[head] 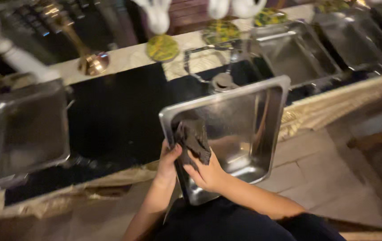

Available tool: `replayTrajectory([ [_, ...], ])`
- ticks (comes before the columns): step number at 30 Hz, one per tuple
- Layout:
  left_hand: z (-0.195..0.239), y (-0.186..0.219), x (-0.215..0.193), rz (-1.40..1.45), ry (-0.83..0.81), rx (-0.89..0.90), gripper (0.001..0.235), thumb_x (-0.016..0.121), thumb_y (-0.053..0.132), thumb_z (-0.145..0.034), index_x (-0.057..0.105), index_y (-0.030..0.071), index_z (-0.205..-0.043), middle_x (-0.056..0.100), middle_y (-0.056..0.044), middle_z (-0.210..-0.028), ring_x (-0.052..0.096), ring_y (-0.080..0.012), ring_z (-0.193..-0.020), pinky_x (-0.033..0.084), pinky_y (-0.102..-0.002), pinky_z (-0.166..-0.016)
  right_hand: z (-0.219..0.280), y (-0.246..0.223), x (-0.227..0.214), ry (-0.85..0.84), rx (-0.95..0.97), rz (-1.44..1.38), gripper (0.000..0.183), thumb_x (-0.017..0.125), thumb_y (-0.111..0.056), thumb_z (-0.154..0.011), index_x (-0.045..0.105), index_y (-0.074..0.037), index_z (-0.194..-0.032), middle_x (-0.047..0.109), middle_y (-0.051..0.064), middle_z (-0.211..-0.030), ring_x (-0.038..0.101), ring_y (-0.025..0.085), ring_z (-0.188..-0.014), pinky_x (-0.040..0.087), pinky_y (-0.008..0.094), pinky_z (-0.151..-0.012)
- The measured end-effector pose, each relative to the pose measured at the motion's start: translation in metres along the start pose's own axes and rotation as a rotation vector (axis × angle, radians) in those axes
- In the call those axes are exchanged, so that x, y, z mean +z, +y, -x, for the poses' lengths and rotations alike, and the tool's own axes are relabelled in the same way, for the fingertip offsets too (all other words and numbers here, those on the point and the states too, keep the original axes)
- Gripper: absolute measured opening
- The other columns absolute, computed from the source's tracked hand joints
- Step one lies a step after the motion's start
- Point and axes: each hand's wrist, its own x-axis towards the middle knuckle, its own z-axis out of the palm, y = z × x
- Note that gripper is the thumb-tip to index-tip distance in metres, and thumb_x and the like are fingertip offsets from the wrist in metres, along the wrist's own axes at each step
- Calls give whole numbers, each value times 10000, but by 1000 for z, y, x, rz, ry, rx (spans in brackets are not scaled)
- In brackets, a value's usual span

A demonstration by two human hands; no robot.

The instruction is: The person wipes down metal trays and the surface of a buffet station using a cloth, then places the trays back onto the heating units.

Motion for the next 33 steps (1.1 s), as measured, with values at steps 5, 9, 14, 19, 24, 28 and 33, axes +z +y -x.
replayTrajectory([
  [5,-35,6,45,41,13,-48,664,721,430,-931,516,28,-1419,656,-64,-1270,620,-229,-1190,485,-376,-1032,97,60,-40,-371,534,80,370,670,-327,-965,716,-61,-1219,654,239,-1245,625,400,-1120,501,439,-1006],
  [9,-76,-13,72,64,139,-85,609,648,439,-1045,497,34,-1473,613,-95,-1143,585,-264,-1010,453,-402,-835,160,117,-116,519,651,-558,192,566,-212,-1099,664,-74,-1192,669,129,-1229,627,312,-1160,487,465,-1022],
  [14,-118,-39,104,184,68,-119,562,567,435,-1000,531,44,-1402,682,-104,-1236,668,-249,-1124,524,-378,-973,111,148,-220,1144,290,-844,514,534,-207,-1034,501,33,-1487,528,192,-1516,523,328,-1420,442,451,-1218],
  [19,-126,-101,115,165,11,-113,438,617,346,-936,593,84,-1287,706,-59,-1130,685,-220,-1037,554,-365,-901,40,207,-209,255,224,397,749,608,-312,-1009,294,36,-1592,266,281,-1675,246,475,-1569,142,537,-1302],
  [24,-133,-179,145,47,-25,-148,171,715,228,-954,647,147,-1089,592,87,-936,546,-64,-885,423,-232,-776,-21,225,-217,169,-58,810,469,715,-464,-987,620,-132,-1305,339,331,-1449,304,535,-1455,83,653,-1334],
  [28,-142,-203,171,14,-66,-183,212,702,218,-915,676,160,-1117,571,101,-902,513,-48,-846,396,-220,-755,-42,216,-296,258,-102,966,625,772,-488,-839,651,-154,-1353,587,196,-1296,506,439,-1255,240,642,-1134],
  [33,-167,-237,204,-11,-121,-153,141,680,175,-952,660,113,-1077,601,67,-956,541,-79,-908,420,-240,-853,-26,229,-387,118,-29,899,621,831,-421,-855,631,-99,-1348,600,140,-1153,573,349,-1115,415,526,-1031],
])
